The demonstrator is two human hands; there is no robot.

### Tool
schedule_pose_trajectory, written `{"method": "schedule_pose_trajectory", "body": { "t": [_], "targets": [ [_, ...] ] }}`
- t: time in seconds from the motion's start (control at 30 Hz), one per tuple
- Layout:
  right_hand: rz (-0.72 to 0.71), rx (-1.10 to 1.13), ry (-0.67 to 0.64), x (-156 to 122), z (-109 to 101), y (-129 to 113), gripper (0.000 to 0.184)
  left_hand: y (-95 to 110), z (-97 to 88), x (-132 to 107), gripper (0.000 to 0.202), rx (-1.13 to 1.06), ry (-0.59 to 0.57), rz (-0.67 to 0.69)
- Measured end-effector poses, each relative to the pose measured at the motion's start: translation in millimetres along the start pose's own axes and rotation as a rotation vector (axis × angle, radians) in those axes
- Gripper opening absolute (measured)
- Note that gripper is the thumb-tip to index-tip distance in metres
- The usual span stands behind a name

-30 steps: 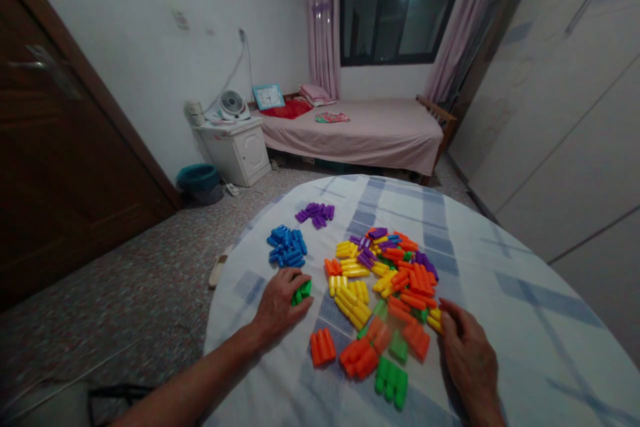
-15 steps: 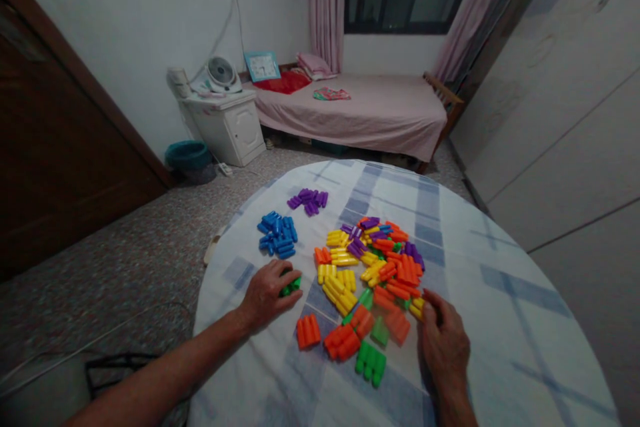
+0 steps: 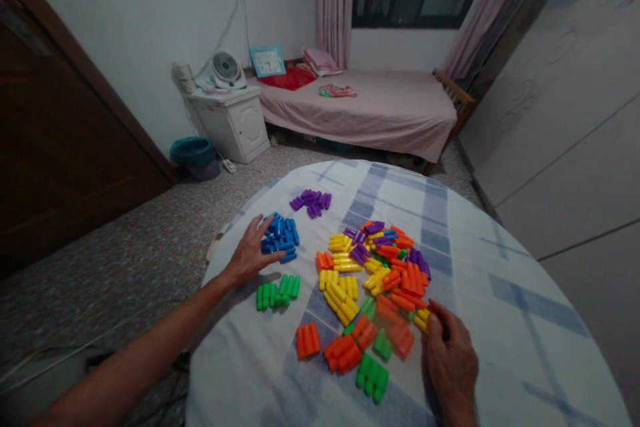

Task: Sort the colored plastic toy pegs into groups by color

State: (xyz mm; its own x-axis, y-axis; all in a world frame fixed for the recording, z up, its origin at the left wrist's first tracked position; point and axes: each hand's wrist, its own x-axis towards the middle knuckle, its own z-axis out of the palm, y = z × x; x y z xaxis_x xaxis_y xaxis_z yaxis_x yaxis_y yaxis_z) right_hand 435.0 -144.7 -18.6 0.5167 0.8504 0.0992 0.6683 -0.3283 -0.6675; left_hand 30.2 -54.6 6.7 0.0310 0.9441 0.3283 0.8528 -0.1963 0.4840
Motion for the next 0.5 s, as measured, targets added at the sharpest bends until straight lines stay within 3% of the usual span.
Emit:
{"method": "schedule_pose_trajectory", "body": {
  "t": [0.07,0.13,0.33,0.5],
  "targets": [
    [0.000,-0.009,-0.009,0.2,-0.2,2.1,0.056,-11.4,8.7,11.4,0.103,0.024,-0.137,0.004],
    [0.004,-0.019,-0.011,0.8,0.1,3.8,0.055,-17.8,19.6,18.9,0.108,0.039,-0.192,0.021],
    [0.023,-0.019,-0.006,1.5,-0.4,1.6,0.057,-15.2,40.5,33.4,0.100,0.034,-0.140,0.038],
    [0.035,-0.013,-0.018,1.6,-1.3,3.8,0.057,-2.8,33.2,49.1,0.095,0.119,-0.163,-0.020]
  ]
}}
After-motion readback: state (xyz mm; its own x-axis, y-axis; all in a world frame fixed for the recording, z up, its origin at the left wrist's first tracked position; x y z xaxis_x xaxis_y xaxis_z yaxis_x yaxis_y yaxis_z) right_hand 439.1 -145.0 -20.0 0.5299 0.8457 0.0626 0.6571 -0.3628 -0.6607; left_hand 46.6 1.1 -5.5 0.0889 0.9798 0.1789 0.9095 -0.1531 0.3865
